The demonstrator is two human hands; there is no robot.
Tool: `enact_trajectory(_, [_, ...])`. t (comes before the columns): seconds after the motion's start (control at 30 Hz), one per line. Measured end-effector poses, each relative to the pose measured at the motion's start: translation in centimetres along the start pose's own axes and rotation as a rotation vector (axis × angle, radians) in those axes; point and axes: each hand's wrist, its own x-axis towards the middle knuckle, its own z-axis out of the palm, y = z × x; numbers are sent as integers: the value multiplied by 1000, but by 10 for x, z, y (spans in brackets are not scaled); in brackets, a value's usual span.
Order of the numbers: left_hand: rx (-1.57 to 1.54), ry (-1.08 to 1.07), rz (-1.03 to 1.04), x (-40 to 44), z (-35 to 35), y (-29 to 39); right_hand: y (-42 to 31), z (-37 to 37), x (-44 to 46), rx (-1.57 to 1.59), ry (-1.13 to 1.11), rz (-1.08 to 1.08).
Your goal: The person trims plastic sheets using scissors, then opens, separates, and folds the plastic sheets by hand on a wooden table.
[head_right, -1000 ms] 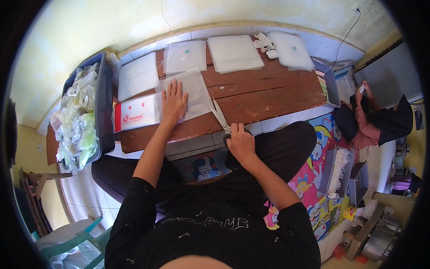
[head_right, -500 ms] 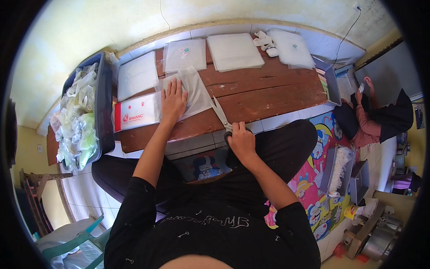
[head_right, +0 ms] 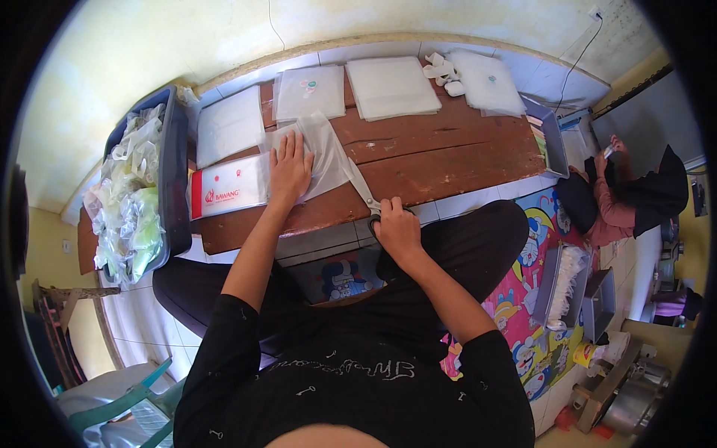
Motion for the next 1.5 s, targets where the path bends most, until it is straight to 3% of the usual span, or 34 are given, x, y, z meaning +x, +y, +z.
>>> enact_trajectory(1.5, [2, 18, 11, 0, 3, -2, 11, -7, 27, 12, -27, 13])
